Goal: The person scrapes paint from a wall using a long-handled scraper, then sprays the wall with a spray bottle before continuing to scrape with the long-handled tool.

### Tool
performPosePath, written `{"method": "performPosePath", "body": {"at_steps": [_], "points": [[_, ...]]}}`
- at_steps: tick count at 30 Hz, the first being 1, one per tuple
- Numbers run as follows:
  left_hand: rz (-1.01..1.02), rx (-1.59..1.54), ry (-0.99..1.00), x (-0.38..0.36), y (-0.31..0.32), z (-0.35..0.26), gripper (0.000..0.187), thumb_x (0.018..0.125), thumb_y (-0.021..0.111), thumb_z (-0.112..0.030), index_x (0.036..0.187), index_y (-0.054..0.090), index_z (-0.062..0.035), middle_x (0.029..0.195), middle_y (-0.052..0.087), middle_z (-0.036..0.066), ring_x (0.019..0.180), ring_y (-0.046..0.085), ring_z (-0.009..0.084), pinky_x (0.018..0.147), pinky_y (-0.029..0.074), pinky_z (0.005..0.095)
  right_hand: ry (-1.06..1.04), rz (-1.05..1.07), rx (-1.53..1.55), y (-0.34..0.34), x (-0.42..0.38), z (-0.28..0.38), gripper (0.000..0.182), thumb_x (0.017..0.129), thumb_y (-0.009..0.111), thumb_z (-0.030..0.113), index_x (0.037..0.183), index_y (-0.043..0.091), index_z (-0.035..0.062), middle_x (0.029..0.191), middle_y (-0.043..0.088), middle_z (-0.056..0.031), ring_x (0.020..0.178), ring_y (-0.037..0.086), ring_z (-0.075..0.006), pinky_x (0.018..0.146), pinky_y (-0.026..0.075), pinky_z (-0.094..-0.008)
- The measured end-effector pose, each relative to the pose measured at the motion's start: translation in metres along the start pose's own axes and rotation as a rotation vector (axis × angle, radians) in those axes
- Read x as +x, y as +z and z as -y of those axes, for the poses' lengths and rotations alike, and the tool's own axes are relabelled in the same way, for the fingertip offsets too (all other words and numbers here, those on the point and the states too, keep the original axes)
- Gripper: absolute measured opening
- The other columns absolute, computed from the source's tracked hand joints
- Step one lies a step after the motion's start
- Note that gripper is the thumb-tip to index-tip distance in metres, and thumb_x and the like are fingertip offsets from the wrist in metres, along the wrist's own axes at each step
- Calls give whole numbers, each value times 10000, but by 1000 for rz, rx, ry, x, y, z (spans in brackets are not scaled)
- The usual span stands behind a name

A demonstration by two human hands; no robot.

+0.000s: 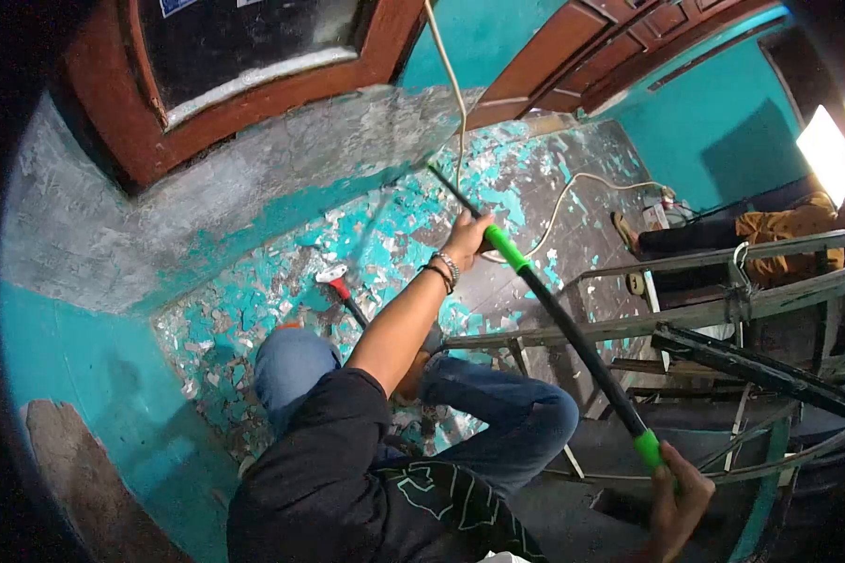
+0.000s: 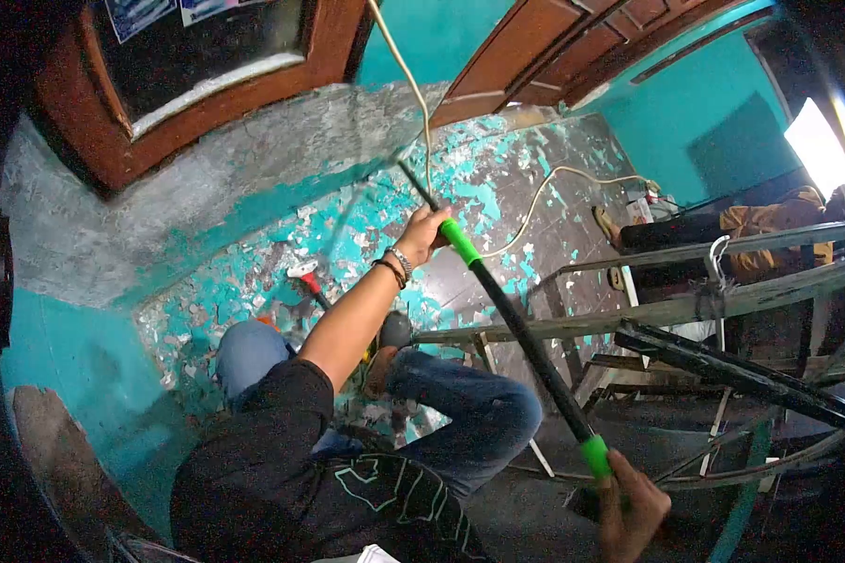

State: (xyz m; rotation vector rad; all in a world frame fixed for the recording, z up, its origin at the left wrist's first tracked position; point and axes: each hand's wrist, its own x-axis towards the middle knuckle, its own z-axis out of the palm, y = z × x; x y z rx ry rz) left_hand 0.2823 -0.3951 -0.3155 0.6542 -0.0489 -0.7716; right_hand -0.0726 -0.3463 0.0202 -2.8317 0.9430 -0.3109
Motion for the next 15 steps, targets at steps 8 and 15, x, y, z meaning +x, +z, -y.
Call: {"method": "performPosePath", "body": {"at_steps": [8,15], "points": [[-13,-11,77,12,1,6,210,833,558,-200,907,429,-52,761,513,37,638,565,149,546,521,304,124,-23,0,-15,17,5,347,772,600,215,974,606,-67,791,629,-195,733,611,-198,629,468,-307],[-48,33,13,14,3,29,376,821,568,-189,1068,345,-13,848,493,55,698,541,150,580,507,300,169,-5,39,1,11,-38,299,811,564,168,970,598,-83,798,625,-211,734,610,-212,688,471,-318]]}}
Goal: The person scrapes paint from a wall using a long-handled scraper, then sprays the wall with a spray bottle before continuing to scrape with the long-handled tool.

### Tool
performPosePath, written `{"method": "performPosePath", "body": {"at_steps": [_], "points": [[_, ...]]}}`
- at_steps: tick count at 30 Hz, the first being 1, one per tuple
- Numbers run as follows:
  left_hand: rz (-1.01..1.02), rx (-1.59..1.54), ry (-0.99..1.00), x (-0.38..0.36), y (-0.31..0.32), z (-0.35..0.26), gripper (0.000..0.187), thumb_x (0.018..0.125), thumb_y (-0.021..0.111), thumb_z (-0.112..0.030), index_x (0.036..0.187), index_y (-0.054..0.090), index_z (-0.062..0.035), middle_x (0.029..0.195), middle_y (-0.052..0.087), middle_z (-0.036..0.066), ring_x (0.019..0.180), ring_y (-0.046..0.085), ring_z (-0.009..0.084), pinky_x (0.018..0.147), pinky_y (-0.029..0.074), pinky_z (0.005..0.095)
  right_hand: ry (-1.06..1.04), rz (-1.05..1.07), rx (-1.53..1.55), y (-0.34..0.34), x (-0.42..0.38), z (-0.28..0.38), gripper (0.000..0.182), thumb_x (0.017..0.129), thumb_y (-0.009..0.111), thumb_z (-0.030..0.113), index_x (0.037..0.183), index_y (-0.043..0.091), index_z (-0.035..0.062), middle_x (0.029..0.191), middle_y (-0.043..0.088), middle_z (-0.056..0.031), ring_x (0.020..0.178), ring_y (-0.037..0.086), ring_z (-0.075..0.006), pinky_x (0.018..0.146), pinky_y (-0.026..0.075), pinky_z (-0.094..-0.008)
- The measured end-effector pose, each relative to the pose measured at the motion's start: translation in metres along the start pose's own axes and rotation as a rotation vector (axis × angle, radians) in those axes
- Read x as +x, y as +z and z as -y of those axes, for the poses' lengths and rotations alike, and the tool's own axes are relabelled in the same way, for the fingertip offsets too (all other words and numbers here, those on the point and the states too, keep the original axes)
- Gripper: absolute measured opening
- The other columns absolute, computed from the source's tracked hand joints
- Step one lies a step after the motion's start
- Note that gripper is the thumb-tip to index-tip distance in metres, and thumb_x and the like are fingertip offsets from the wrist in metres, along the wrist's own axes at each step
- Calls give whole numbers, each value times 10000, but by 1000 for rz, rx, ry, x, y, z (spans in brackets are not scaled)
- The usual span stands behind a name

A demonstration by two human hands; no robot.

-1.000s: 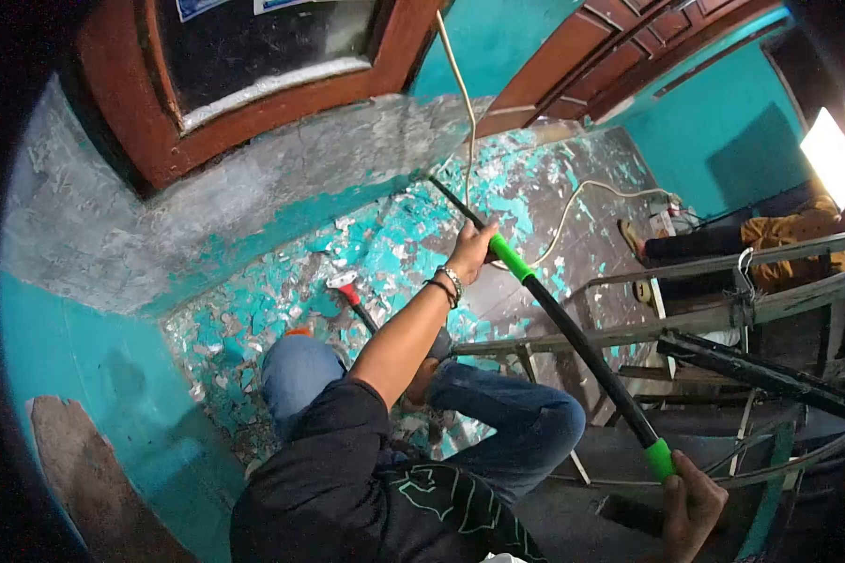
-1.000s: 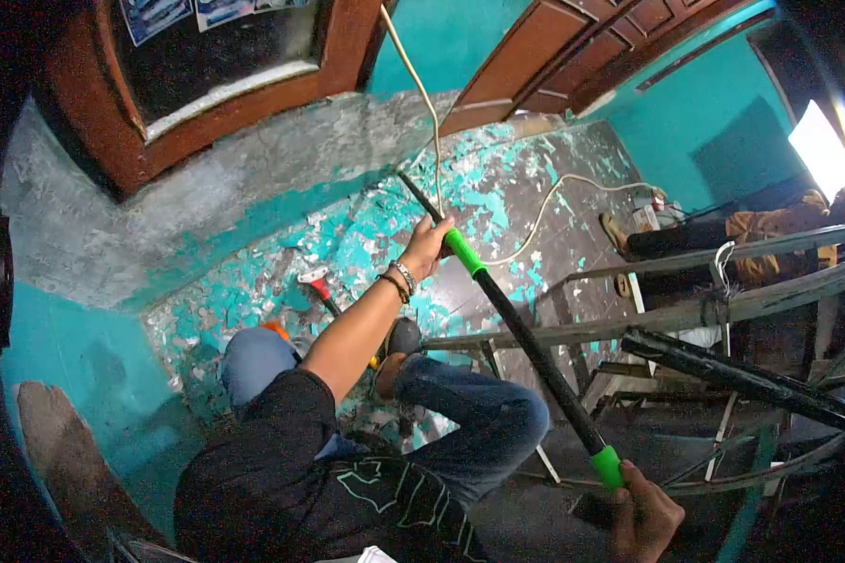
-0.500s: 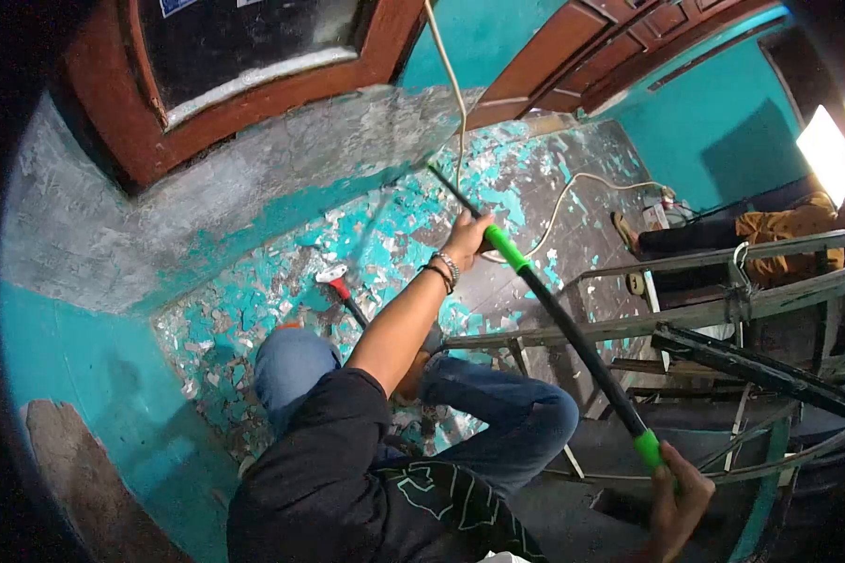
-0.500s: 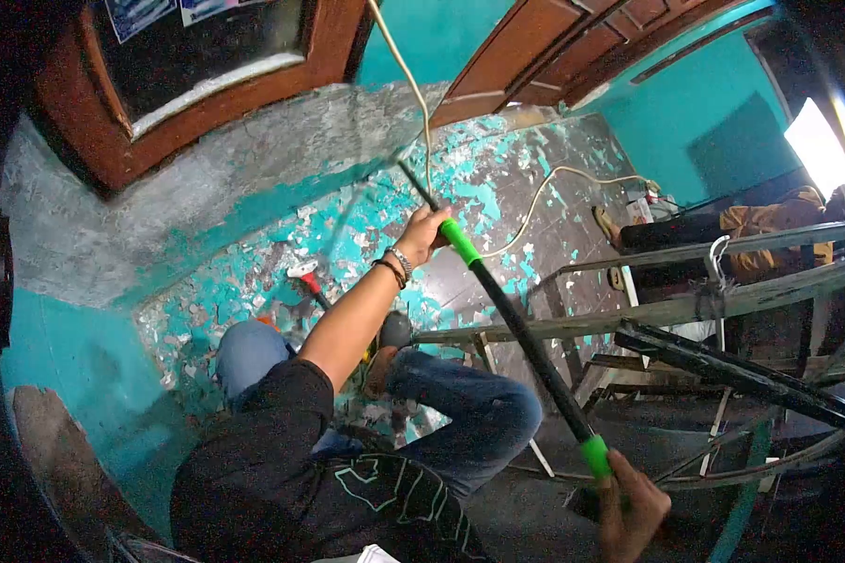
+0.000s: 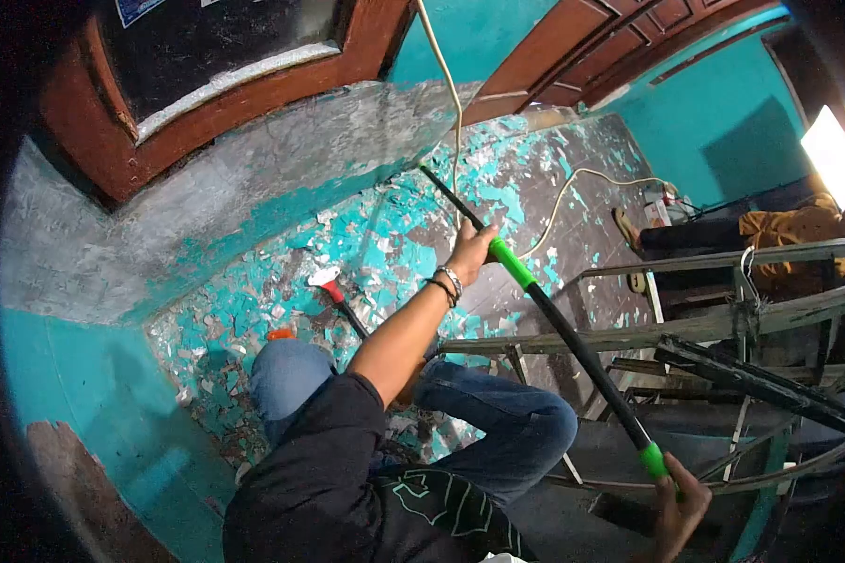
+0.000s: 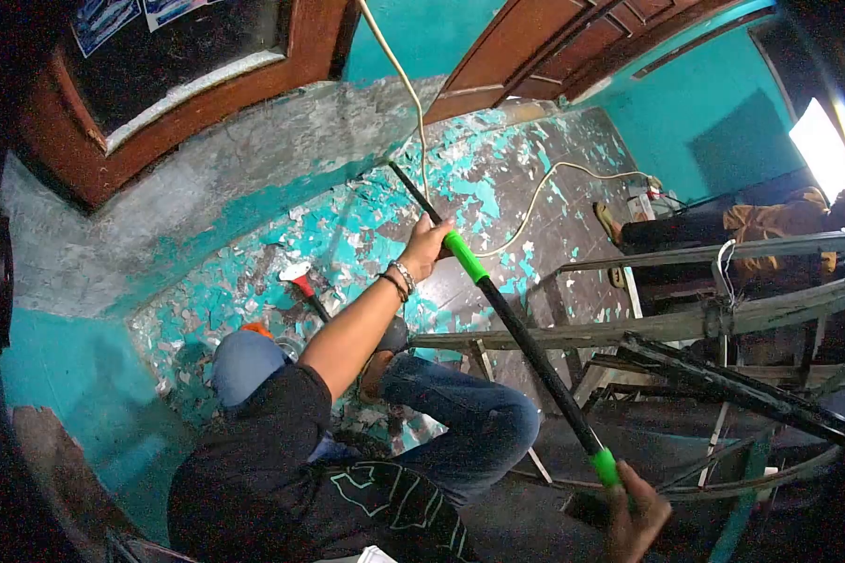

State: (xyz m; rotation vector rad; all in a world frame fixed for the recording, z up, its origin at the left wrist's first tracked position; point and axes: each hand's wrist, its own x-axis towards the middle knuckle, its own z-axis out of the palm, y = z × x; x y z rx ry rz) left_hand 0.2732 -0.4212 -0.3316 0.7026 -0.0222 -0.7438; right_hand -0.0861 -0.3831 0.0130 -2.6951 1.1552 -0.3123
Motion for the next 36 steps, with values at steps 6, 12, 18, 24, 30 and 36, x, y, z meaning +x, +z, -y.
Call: {"method": "performPosePath", "body": {"at_steps": [6,12,18,24,30,36], "points": [[92,-7,65,2,18,-10,257,845,526,-179,985,345,-61,792,505,56,624,580,170,595,555,347,-162,-9,-168,-33,0,5,233,848,546,117,1031,605,-15,761,635,-144,634,574,-133,545,445,-246],[54,24,85,-7,22,-17,207,856,510,-175,953,376,-50,788,504,54,653,570,162,592,549,342,-293,-23,-152,-38,-12,15,211,845,554,113,1016,619,10,714,621,-109,576,524,-94,516,419,-223],[104,19,-78,-15,22,-39,243,847,535,-217,932,393,-39,781,506,57,669,580,168,615,544,332,-86,-85,-103,-23,-7,26,379,806,592,281,961,611,-64,716,617,-187,638,604,-193,561,452,-302],[-25,21,-45,13,-5,-20,159,834,544,-187,872,453,-63,752,511,31,654,556,149,571,518,307,-189,29,-88,2,23,38,295,779,593,186,951,619,-51,775,630,-209,723,636,-224,637,485,-323],[-18,18,6,5,-9,-18,247,843,543,-198,941,376,-44,793,525,58,650,580,161,574,535,313,-215,-22,-59,-13,24,42,315,794,594,213,963,613,-52,738,628,-184,679,615,-190,633,467,-302],[40,9,-75,12,-6,-20,220,842,546,-176,939,397,-47,806,526,50,665,586,159,583,539,316,-233,-27,-183,-5,30,21,243,849,550,129,1052,595,3,729,619,-81,588,509,-94,523,407,-216]]}}
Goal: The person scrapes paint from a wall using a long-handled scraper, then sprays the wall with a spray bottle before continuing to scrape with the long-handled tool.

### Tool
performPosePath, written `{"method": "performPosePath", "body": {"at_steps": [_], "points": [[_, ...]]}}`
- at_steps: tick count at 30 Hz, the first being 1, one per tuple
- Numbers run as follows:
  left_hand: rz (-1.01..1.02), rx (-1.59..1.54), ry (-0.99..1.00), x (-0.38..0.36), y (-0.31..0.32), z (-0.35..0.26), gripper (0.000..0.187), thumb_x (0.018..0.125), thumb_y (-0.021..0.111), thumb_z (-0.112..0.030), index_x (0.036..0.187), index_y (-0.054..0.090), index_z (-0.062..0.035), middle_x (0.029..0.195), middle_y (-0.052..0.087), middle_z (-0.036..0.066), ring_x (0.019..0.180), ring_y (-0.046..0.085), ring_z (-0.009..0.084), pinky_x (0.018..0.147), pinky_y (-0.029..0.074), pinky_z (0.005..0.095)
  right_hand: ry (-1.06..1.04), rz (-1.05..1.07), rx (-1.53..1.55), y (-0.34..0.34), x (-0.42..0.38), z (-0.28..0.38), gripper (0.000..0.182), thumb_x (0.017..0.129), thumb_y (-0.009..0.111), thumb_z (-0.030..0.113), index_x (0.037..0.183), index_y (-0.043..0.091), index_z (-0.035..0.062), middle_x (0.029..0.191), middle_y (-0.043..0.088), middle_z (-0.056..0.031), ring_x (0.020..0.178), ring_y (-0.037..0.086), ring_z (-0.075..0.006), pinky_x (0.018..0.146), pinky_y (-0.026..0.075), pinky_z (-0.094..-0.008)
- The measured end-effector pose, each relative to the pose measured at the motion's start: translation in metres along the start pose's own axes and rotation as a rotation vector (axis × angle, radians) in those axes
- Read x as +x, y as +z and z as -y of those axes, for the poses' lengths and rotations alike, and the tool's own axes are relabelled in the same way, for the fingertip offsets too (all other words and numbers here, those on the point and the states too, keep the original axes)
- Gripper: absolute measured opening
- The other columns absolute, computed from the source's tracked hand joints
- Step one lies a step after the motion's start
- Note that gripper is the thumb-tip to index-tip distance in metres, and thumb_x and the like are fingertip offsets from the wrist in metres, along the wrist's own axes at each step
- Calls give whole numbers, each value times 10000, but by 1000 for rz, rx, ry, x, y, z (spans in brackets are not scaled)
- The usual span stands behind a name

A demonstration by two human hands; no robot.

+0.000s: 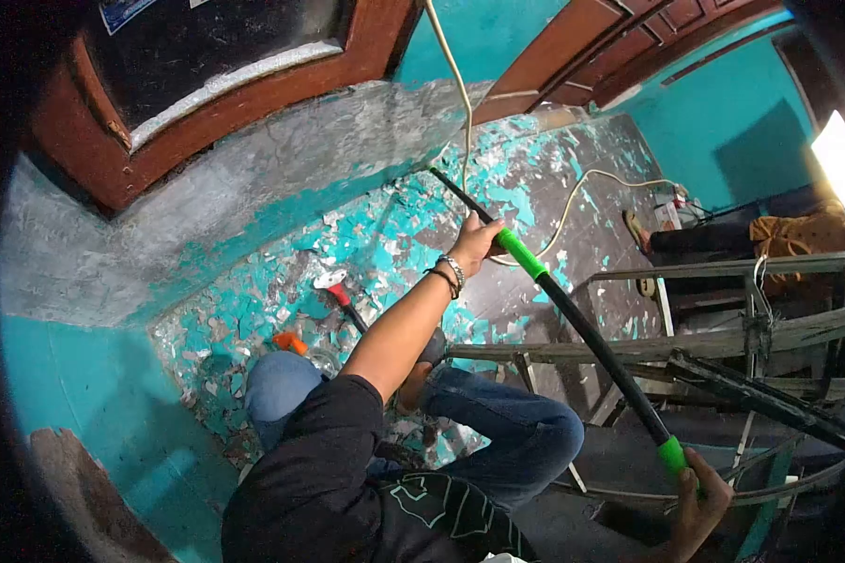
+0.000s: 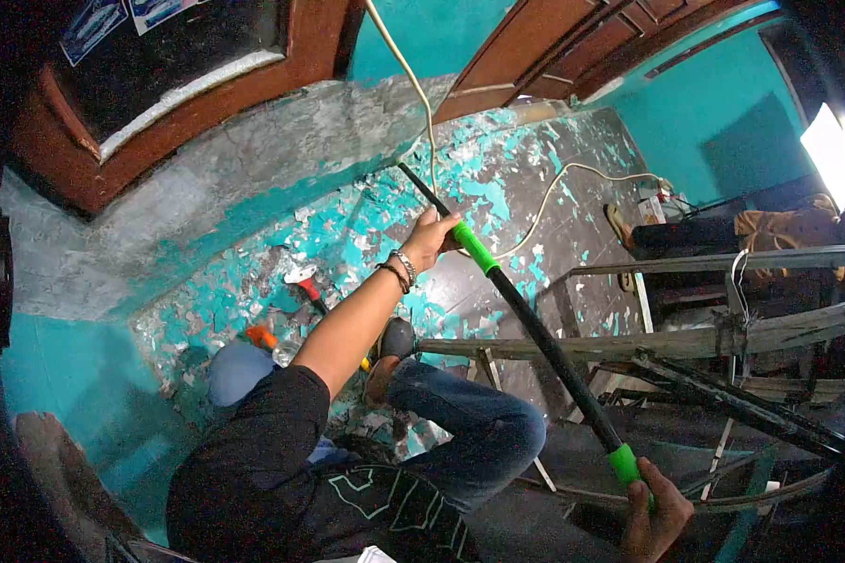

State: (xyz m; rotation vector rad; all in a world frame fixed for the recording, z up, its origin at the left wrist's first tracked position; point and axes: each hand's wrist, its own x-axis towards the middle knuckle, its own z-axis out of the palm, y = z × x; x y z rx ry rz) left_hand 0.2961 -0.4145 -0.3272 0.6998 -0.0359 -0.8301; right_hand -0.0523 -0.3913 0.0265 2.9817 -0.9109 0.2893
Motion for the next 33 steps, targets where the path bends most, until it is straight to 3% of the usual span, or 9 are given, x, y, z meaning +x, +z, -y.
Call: {"method": "performPosePath", "body": {"at_steps": [3,4,8,13,15,16,18,29,33], "points": [[18,-19,106,-11,8,3,210,840,550,-177,936,409,-54,806,528,47,681,580,155,587,536,310,8,55,50,-8,-11,-11,252,845,557,144,1043,596,-7,717,610,-81,575,491,-91,512,398,-220],[29,-74,139,-13,13,2,196,839,550,-168,930,416,-57,797,535,45,677,575,153,585,532,302,118,-32,169,-13,-20,-10,305,796,595,208,958,616,-49,722,626,-173,679,610,-191,631,466,-311],[-25,13,-44,10,-18,7,202,839,542,-170,931,434,-26,789,559,72,675,592,177,618,527,332,230,98,79,22,10,17,271,790,598,174,943,622,-49,750,625,-184,694,611,-214,634,466,-327],[-112,65,81,-5,0,6,232,839,546,-173,964,433,-13,827,559,86,683,595,174,605,530,310,34,-44,65,6,-6,-3,249,797,583,144,966,619,-35,734,619,-176,667,601,-210,599,455,-323],[-79,8,93,-4,-2,6,243,838,552,-169,965,414,-15,823,558,84,681,594,174,601,531,307,64,121,74,-3,-4,-15,245,774,573,81,981,600,-49,770,616,-227,772,633,-303,691,499,-367],[-22,14,60,0,-11,13,252,836,556,-168,967,406,-14,823,557,81,684,595,172,606,533,308,72,133,80,1,-8,-19,245,774,573,81,981,600,-49,770,616,-227,772,633,-303,691,499,-367],[16,74,11,-3,-8,6,243,830,564,-154,959,413,-13,824,554,67,697,593,165,612,536,312,0,18,87,8,-3,-11,254,847,555,152,1034,599,-14,721,610,-85,579,487,-89,514,394,-219],[-103,-2,174,-91,29,-15,282,819,583,-176,972,419,-5,824,545,57,681,574,140,589,515,292,18,272,342,-60,-68,-45,325,888,479,154,1156,504,-28,899,612,-110,745,560,-126,666,430,-200],[-143,41,240,-123,20,-21,307,835,564,-195,1000,407,11,802,544,61,652,574,135,554,508,275,58,350,185,-69,-85,-23,307,885,478,136,1138,518,-34,913,613,-115,740,559,-125,671,435,-206]]}}
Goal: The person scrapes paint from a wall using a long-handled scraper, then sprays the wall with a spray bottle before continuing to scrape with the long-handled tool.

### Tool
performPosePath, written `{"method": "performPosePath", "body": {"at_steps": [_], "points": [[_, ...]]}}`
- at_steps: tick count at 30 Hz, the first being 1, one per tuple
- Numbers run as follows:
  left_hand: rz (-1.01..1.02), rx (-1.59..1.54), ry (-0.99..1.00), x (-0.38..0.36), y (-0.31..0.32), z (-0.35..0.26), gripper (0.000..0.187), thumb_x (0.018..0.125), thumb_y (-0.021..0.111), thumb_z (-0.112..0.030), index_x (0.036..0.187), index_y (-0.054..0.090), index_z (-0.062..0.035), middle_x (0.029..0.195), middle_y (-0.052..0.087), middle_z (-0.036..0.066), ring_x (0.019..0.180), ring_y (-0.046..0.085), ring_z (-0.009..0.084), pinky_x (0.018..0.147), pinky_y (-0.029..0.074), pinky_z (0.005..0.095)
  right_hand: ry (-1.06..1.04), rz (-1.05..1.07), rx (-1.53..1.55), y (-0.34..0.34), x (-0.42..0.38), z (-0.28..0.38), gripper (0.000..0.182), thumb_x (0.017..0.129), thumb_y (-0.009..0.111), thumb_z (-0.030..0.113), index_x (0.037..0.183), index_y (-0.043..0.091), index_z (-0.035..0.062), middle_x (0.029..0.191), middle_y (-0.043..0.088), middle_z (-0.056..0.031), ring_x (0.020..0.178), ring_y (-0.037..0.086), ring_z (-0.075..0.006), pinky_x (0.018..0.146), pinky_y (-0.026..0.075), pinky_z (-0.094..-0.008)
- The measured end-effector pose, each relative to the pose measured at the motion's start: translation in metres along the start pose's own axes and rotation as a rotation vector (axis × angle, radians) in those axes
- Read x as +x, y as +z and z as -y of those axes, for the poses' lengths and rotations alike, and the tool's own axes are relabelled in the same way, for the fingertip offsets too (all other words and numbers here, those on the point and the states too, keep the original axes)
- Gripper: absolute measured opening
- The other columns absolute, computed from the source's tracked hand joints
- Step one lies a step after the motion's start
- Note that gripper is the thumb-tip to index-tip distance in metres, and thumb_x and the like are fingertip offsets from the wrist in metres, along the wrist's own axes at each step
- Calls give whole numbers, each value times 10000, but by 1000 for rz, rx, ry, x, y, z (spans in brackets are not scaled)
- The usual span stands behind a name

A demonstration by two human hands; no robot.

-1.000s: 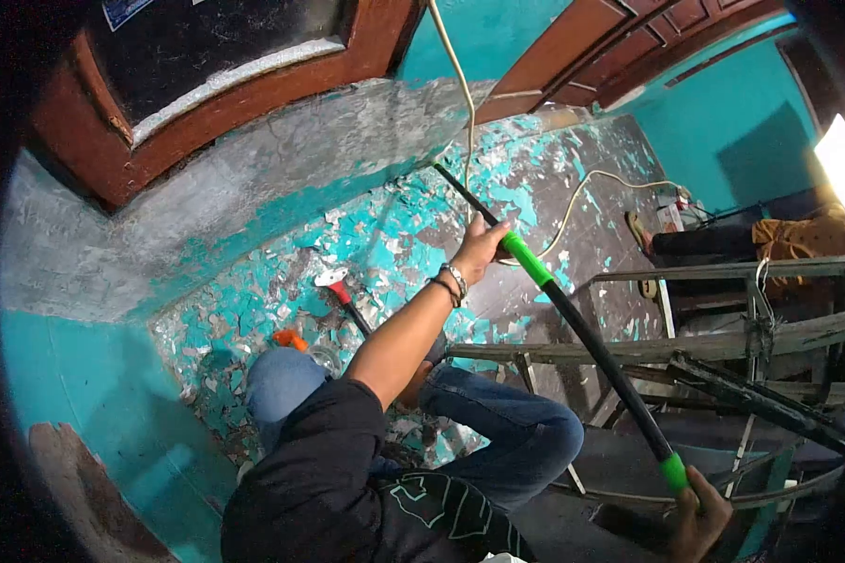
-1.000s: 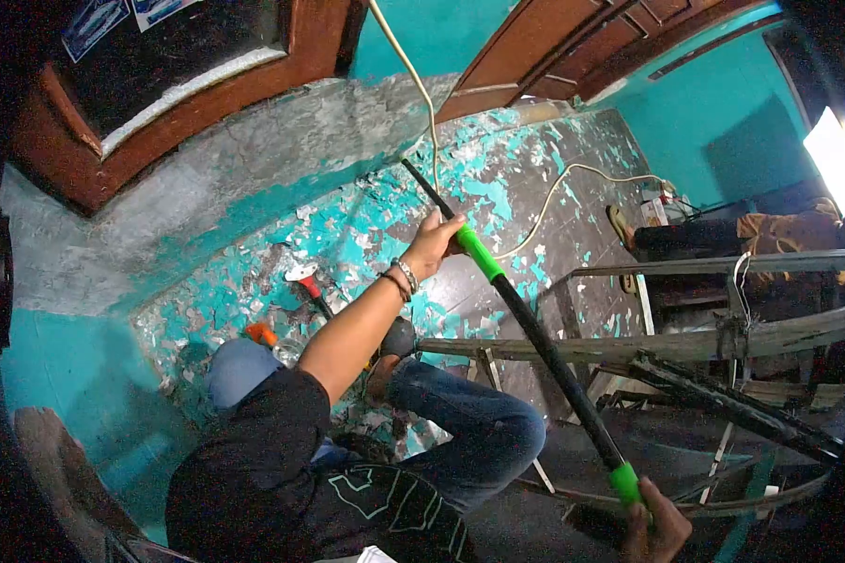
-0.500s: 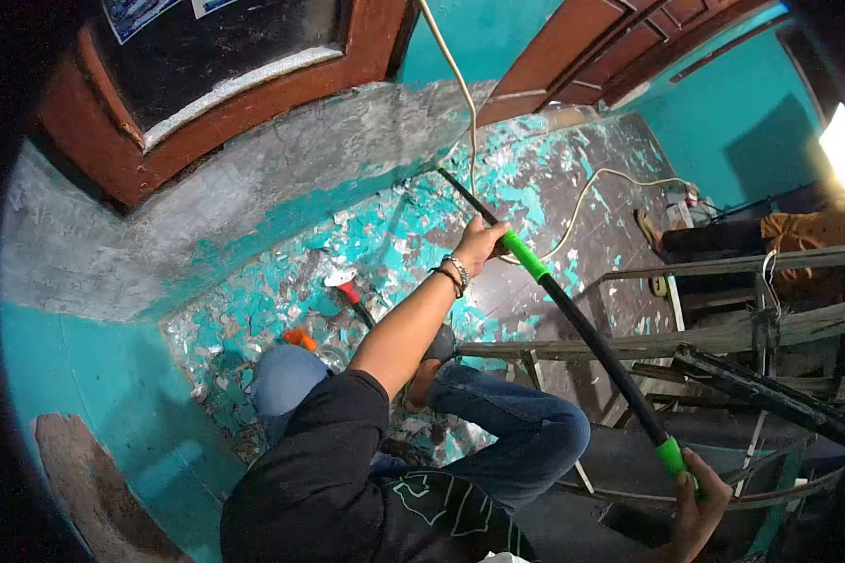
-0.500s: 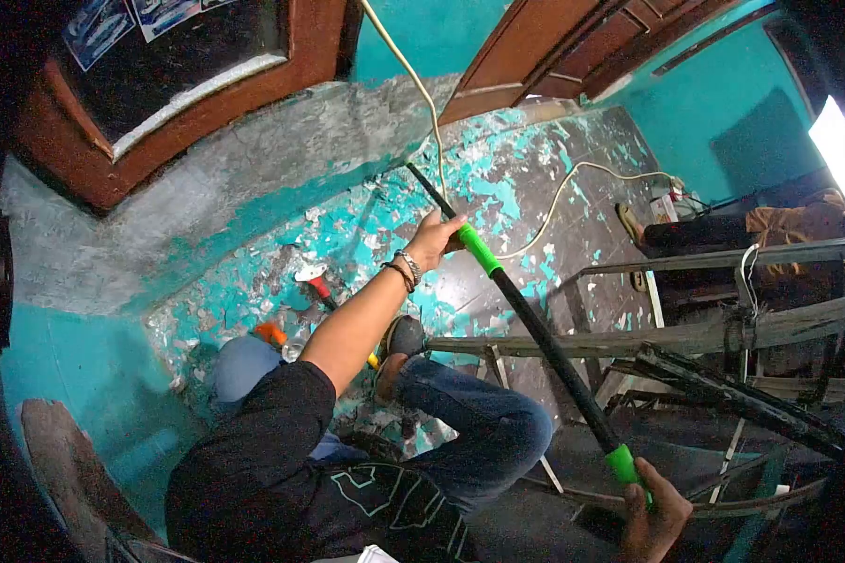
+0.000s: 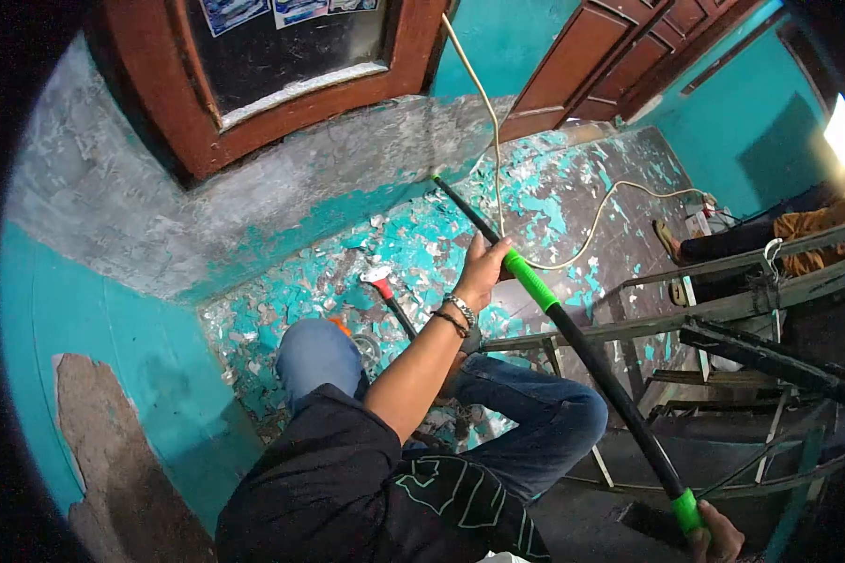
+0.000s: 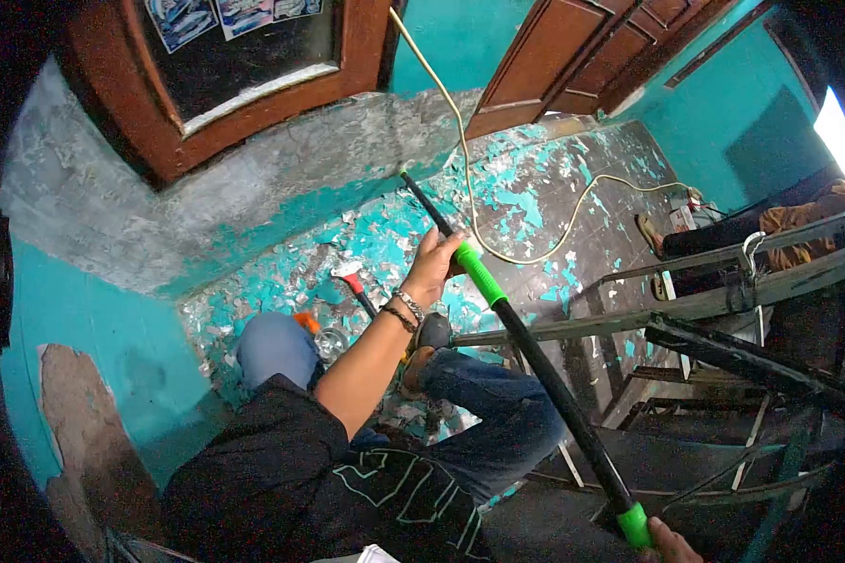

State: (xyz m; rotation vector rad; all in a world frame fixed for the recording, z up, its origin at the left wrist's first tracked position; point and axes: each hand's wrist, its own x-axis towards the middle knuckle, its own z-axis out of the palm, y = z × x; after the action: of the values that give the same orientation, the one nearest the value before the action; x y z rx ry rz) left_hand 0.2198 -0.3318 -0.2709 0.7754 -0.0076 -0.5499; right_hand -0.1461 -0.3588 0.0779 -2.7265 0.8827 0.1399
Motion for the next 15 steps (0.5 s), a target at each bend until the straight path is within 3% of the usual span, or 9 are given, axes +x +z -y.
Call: {"method": "performPosePath", "body": {"at_steps": [2,3,8,11,15], "points": [[-68,-31,-17,-13,-7,-6,307,841,556,-198,1010,408,11,784,541,54,652,574,136,545,505,274,-236,-104,-50,5,-2,11,280,882,465,102,1120,536,-26,908,617,-121,751,570,-139,681,441,-224],[-24,51,33,-9,-16,-6,273,843,553,-201,971,420,0,771,529,43,643,568,137,552,505,279,-88,-55,9,2,-6,20,262,869,464,79,1094,556,-20,907,617,-153,786,592,-183,698,453,-259],[-33,-38,13,-9,-11,-17,230,836,569,-204,883,430,-27,757,510,28,661,551,132,596,491,286,-176,-30,-145,-8,0,59,264,854,467,69,1082,554,-29,920,606,-197,838,606,-237,710,459,-283],[-116,-29,67,-4,-3,-15,316,822,589,-215,979,430,9,793,522,40,690,557,132,600,494,277,-153,-58,-133,-19,3,63,260,840,477,55,1070,561,-34,926,610,-198,849,608,-251,723,464,-296],[-60,-70,31,-3,5,-31,441,818,593,-217,1096,368,41,819,535,55,677,564,133,558,507,284,-204,-127,-193,-29,1,77,249,832,495,57,1048,578,-35,900,618,-195,827,614,-252,732,469,-303]]}}
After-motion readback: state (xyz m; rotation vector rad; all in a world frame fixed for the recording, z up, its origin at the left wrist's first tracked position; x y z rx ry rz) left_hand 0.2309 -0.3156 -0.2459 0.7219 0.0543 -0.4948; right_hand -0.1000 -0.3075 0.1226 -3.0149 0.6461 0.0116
